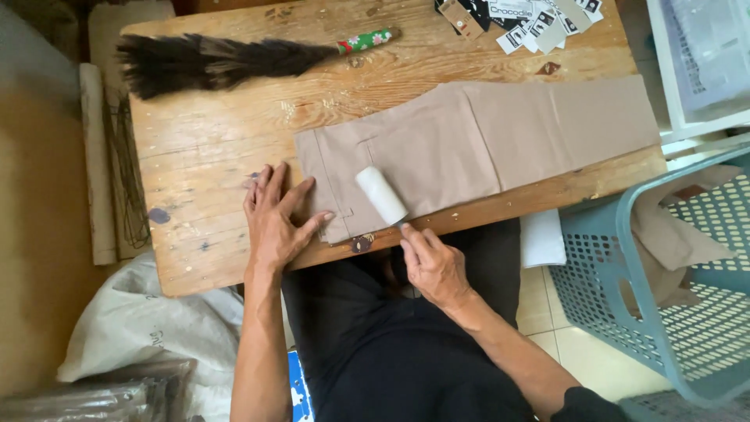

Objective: A person takes a pair of trousers from a laundry basket, lays them flat on a wooden table, uses a lint roller to remove lint and debris from both sides, and then folds them neatly.

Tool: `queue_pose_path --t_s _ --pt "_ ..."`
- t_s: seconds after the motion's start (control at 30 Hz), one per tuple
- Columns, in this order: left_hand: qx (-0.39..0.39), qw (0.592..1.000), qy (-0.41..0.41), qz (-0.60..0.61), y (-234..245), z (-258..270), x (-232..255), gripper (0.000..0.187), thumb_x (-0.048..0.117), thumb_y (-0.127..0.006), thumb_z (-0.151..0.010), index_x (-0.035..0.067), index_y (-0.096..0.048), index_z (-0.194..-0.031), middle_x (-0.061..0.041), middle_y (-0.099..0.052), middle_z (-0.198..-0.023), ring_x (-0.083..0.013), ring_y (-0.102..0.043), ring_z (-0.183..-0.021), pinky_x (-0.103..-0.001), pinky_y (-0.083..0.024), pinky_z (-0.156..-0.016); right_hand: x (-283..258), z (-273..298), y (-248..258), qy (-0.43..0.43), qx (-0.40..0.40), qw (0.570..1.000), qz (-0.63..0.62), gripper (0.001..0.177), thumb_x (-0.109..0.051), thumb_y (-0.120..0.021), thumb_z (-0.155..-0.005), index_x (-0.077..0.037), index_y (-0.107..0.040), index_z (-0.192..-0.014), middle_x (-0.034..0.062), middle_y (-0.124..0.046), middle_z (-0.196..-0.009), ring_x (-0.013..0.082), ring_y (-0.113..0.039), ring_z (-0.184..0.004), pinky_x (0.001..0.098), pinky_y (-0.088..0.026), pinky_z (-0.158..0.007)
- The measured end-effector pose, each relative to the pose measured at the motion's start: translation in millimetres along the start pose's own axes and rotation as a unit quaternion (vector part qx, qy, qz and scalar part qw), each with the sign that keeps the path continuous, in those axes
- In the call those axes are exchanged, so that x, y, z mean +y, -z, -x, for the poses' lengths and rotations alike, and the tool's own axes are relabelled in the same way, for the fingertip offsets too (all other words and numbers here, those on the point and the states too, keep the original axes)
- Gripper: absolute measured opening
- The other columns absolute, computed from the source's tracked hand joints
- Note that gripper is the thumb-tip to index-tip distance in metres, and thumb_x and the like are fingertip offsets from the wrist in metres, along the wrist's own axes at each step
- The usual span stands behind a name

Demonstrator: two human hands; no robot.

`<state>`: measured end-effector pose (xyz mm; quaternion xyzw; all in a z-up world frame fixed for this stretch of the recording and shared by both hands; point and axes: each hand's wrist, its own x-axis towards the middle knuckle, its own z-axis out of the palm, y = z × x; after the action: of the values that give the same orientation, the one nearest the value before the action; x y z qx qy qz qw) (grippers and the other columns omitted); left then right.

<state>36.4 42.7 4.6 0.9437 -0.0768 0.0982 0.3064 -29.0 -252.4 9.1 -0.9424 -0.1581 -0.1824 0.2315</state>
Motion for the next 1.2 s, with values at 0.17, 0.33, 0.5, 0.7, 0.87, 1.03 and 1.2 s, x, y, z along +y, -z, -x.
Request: queue_pose_path --t_s 0.17,0.33,0.5,0.7,0.87,1.03,1.2 --pt "0.002 0.999 0.032 -0.003 -1.2 0.9 0.5 0.063 0.060 -0.083 -0.074 0.029 -0.072 -0.128 -0.012 -0.051 -0.154 -0.0341 -0.036 -0.150 -0.052 -0.018 -0.122 73.1 4.1 34.9 -0.095 0.084 0.989 0.081 0.014 -0.013 -0.061 -0.104 -0.005 -0.070 -0.112 0.0171 -0.069 -0.084 0.0398 -0.071 -0.074 0.0464 -0.057 -0.058" --pt "0.007 1.000 0.020 -0.003 -3.0 2.8 0.4 0.064 0.059 -0.083 -0.075 0.028 -0.071 -0.129 -0.013 -0.050 -0.155 -0.0319 -0.033 -0.152 -0.051 -0.016 -0.122 68.1 10.3 40.3 -0.152 0.075 0.982 0.087 0.012 -0.016 -0.062 -0.105 -0.008 -0.067 -0.111 0.0178 -0.070 -0.084 0.0424 -0.070 -0.070 0.0498 -0.056 -0.057" --pt "0.001 1.000 -0.004 -0.003 -3.0 4.2 -4.4 0.065 0.060 -0.081 -0.079 0.025 -0.069 -0.133 -0.016 -0.049 -0.155 -0.0329 -0.032 -0.152 -0.050 -0.016 -0.122 -1.4 25.5 -15.9 -0.062 0.041 0.997 0.037 0.015 -0.026 -0.068 -0.095 -0.022 -0.071 -0.109 0.0025 -0.067 -0.078 0.0279 -0.072 -0.064 0.0372 -0.057 -0.051" --pt "-0.003 1.000 0.005 -0.001 -4.4 4.3 -7.3 0.062 0.058 -0.080 -0.082 0.024 -0.069 -0.133 -0.015 -0.050 -0.155 -0.0324 -0.034 -0.152 -0.050 -0.016 -0.124 13.7 23.2 -2.0 -0.017 0.010 0.999 0.036 0.014 -0.031 -0.068 -0.094 -0.027 -0.073 -0.107 -0.0024 -0.062 -0.072 0.0239 -0.070 -0.056 0.0353 -0.058 -0.048" --pt "0.009 1.000 0.015 -0.013 -4.6 6.9 -2.0 0.064 0.058 -0.080 -0.081 0.023 -0.069 -0.133 -0.014 -0.051 -0.155 -0.0319 -0.035 -0.152 -0.051 -0.015 -0.124 80.4 18.6 35.8 -0.178 0.062 0.976 0.112 0.016 -0.024 -0.064 -0.102 -0.016 -0.071 -0.113 0.0133 -0.070 -0.083 0.0389 -0.072 -0.070 0.0491 -0.058 -0.057" --pt "0.028 0.999 0.019 -0.012 -5.2 15.5 8.0 0.060 0.053 -0.079 -0.084 0.018 -0.069 -0.132 -0.018 -0.053 -0.151 -0.0366 -0.039 -0.148 -0.059 -0.018 -0.122 25.3 -2.1 10.2 -0.118 0.034 0.985 0.121 0.015 -0.026 -0.061 -0.102 -0.018 -0.068 -0.112 0.0098 -0.067 -0.078 0.0338 -0.070 -0.061 0.0442 -0.056 -0.052" --pt "0.055 0.998 0.034 0.015 -10.0 18.3 6.1 0.064 0.051 -0.084 -0.081 0.015 -0.068 -0.131 -0.017 -0.056 -0.148 -0.0365 -0.043 -0.145 -0.062 -0.019 -0.120 -29.2 -15.4 -27.0 0.023 0.007 0.997 0.072 0.017 -0.032 -0.059 -0.098 -0.025 -0.067 -0.111 -0.0030 -0.061 -0.073 0.0227 -0.069 -0.052 0.0355 -0.057 -0.046"
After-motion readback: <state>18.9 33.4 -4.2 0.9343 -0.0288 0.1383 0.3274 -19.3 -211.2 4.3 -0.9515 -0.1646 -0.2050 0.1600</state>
